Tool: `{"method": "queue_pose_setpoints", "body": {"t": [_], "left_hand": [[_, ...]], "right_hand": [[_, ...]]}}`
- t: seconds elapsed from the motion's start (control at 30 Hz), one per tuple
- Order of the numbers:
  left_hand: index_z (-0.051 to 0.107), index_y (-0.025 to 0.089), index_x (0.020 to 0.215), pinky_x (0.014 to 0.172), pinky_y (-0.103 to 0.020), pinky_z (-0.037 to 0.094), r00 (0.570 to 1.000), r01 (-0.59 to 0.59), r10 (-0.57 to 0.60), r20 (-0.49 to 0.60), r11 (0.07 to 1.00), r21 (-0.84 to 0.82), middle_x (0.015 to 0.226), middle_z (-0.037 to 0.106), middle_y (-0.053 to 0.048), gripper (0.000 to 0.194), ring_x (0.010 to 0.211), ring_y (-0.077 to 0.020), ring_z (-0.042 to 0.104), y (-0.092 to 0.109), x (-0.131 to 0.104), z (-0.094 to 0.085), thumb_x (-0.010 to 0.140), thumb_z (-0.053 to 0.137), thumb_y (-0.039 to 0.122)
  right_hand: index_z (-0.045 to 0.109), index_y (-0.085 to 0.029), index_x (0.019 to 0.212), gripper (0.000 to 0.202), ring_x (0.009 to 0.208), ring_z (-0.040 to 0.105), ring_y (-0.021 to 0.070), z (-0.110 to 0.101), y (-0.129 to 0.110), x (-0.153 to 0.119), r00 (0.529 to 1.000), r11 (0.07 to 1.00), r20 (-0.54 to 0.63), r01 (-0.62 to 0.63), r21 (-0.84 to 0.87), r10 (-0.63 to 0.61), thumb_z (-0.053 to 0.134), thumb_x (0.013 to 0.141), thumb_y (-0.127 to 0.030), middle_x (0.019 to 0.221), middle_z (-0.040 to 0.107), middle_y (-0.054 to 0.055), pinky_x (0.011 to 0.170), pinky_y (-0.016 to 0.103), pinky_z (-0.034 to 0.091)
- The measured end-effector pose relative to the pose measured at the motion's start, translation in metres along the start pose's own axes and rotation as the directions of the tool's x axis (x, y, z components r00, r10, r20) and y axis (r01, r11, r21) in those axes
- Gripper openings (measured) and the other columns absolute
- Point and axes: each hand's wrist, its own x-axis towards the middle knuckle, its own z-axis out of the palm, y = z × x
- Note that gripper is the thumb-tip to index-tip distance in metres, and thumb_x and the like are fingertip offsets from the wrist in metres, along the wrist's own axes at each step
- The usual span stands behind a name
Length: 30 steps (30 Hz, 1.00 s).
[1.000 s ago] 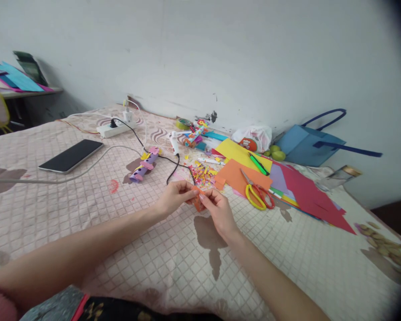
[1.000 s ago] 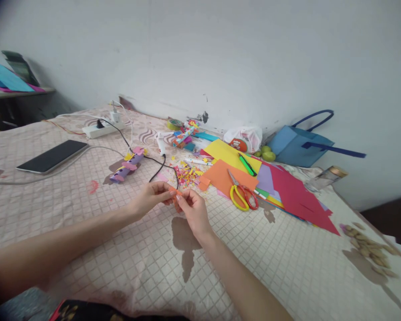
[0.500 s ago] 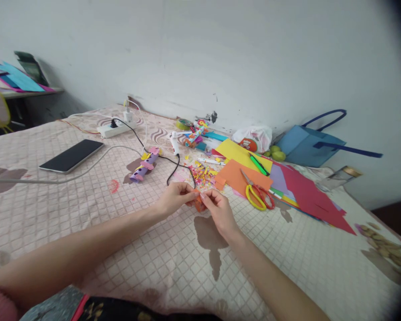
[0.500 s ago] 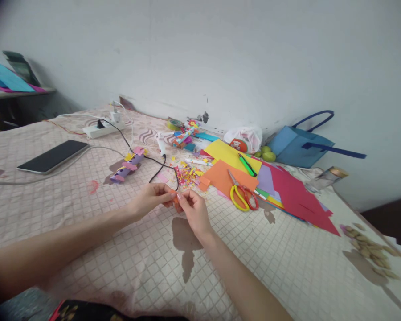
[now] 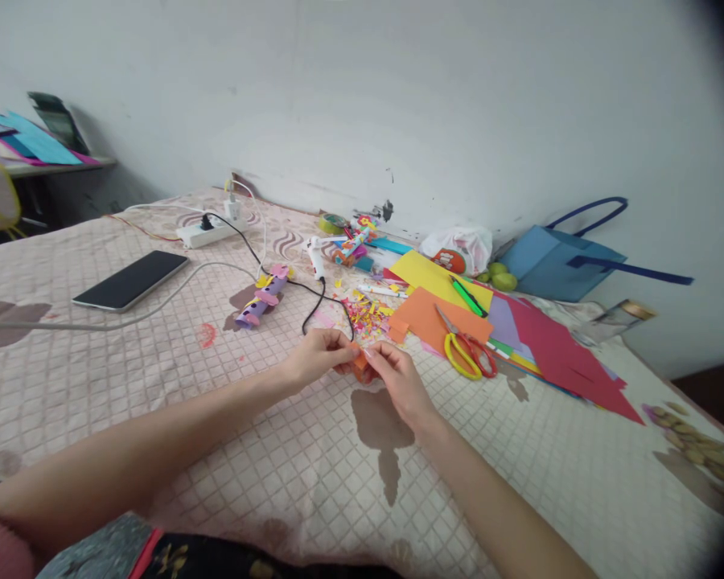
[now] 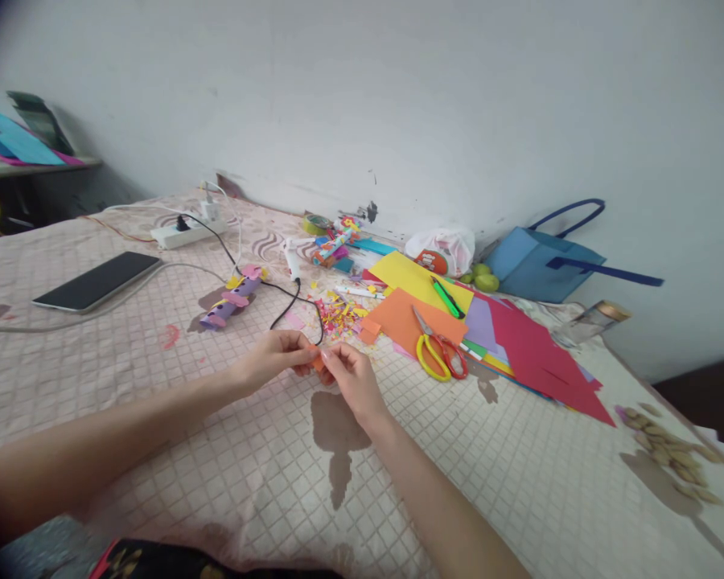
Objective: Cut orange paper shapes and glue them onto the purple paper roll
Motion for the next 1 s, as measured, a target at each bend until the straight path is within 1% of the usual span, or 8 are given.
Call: {"method": "queue_pose_setpoints", "body": {"t": [0.23, 0.33, 0.4, 0.53, 0.67, 0.8, 0.9, 1.0], "left_hand": [[0.056, 0.012, 0.063, 0.053, -0.021, 0.042, 0.997, 0.049, -0.054, 0.062, 0.996, 0.078, 0.057, 0.062, -0.002, 0.025, 0.053, -0.0094, 0.055, 0.0, 0.002, -0.001, 0.07, 0.064, 0.035], [0.056, 0.012, 0.063, 0.053, -0.022, 0.043, 0.996, 0.053, -0.059, 0.068, 0.994, 0.092, 0.057, 0.062, -0.002, 0.027, 0.052, -0.0099, 0.055, -0.002, 0.002, -0.001, 0.072, 0.061, 0.037], [0.055, 0.013, 0.062, 0.052, -0.021, 0.043, 0.996, 0.03, -0.039, 0.078, 0.994, 0.104, 0.056, 0.061, -0.002, 0.028, 0.051, -0.0096, 0.055, -0.003, 0.002, -0.001, 0.072, 0.06, 0.038], [0.055, 0.012, 0.064, 0.051, -0.02, 0.042, 0.997, 0.01, -0.018, 0.075, 0.993, 0.114, 0.057, 0.061, -0.002, 0.03, 0.051, -0.0087, 0.054, -0.003, 0.002, -0.001, 0.073, 0.06, 0.041], [0.056, 0.012, 0.068, 0.054, -0.021, 0.045, 0.992, 0.068, -0.077, 0.104, 0.993, 0.092, 0.061, 0.063, -0.003, 0.034, 0.055, -0.0094, 0.056, -0.002, 0.002, -0.001, 0.071, 0.06, 0.046], [0.054, 0.013, 0.063, 0.052, -0.021, 0.044, 0.991, 0.082, -0.087, 0.1, 0.995, 0.053, 0.055, 0.059, 0.0, 0.033, 0.051, -0.0087, 0.054, -0.002, 0.003, -0.002, 0.066, 0.067, 0.043], [0.054, 0.013, 0.061, 0.051, -0.02, 0.041, 0.995, 0.06, -0.063, 0.081, 0.998, 0.035, 0.054, 0.059, 0.0, 0.032, 0.05, -0.0082, 0.054, -0.002, 0.002, -0.002, 0.066, 0.067, 0.041], [0.057, 0.012, 0.064, 0.053, -0.021, 0.042, 0.994, 0.079, -0.078, 0.081, 0.997, 0.0, 0.057, 0.06, -0.001, 0.033, 0.052, -0.0085, 0.054, -0.001, 0.002, -0.001, 0.069, 0.064, 0.044]], "right_hand": [[0.057, -0.017, 0.073, 0.018, 0.055, 0.049, 0.0094, -0.013, -0.003, 0.003, 0.984, 0.997, 0.165, -0.054, -0.055, 0.062, 0.056, 0.079, -0.034, 0.063, 0.055, -0.001, 0.054, 0.023, 0.039], [0.055, -0.017, 0.071, 0.018, 0.055, 0.048, 0.0091, -0.016, -0.003, 0.003, 0.974, 0.994, 0.204, -0.083, -0.071, 0.096, 0.058, 0.077, -0.033, 0.062, 0.054, -0.002, 0.054, 0.023, 0.039], [0.054, -0.017, 0.07, 0.018, 0.054, 0.047, 0.0087, -0.016, -0.003, 0.003, 0.969, 0.991, 0.218, -0.098, -0.089, 0.116, 0.058, 0.077, -0.033, 0.062, 0.054, -0.002, 0.052, 0.023, 0.038], [0.053, -0.017, 0.069, 0.019, 0.054, 0.046, 0.0089, -0.014, -0.002, 0.003, 0.979, 0.991, 0.184, -0.068, -0.112, 0.088, 0.057, 0.078, -0.034, 0.062, 0.054, -0.002, 0.05, 0.022, 0.036], [0.053, -0.017, 0.069, 0.02, 0.053, 0.045, 0.0092, -0.013, 0.0, 0.004, 0.992, 0.993, 0.123, -0.026, -0.111, 0.04, 0.055, 0.079, -0.035, 0.059, 0.054, -0.002, 0.05, 0.022, 0.035], [0.054, -0.017, 0.069, 0.021, 0.052, 0.046, 0.0096, -0.012, 0.0, 0.003, 0.995, 0.993, 0.093, -0.008, -0.114, 0.019, 0.055, 0.079, -0.036, 0.059, 0.054, -0.002, 0.051, 0.023, 0.035], [0.054, -0.018, 0.069, 0.023, 0.052, 0.045, 0.01, -0.01, -0.001, 0.002, 0.997, 0.993, 0.078, -0.009, -0.117, 0.018, 0.054, 0.08, -0.037, 0.059, 0.054, -0.002, 0.051, 0.023, 0.035], [0.052, -0.018, 0.068, 0.023, 0.052, 0.044, 0.0103, -0.009, -0.002, 0.001, 0.999, 0.991, 0.038, 0.005, -0.134, 0.0, 0.054, 0.08, -0.037, 0.058, 0.052, -0.002, 0.051, 0.023, 0.035]]}}
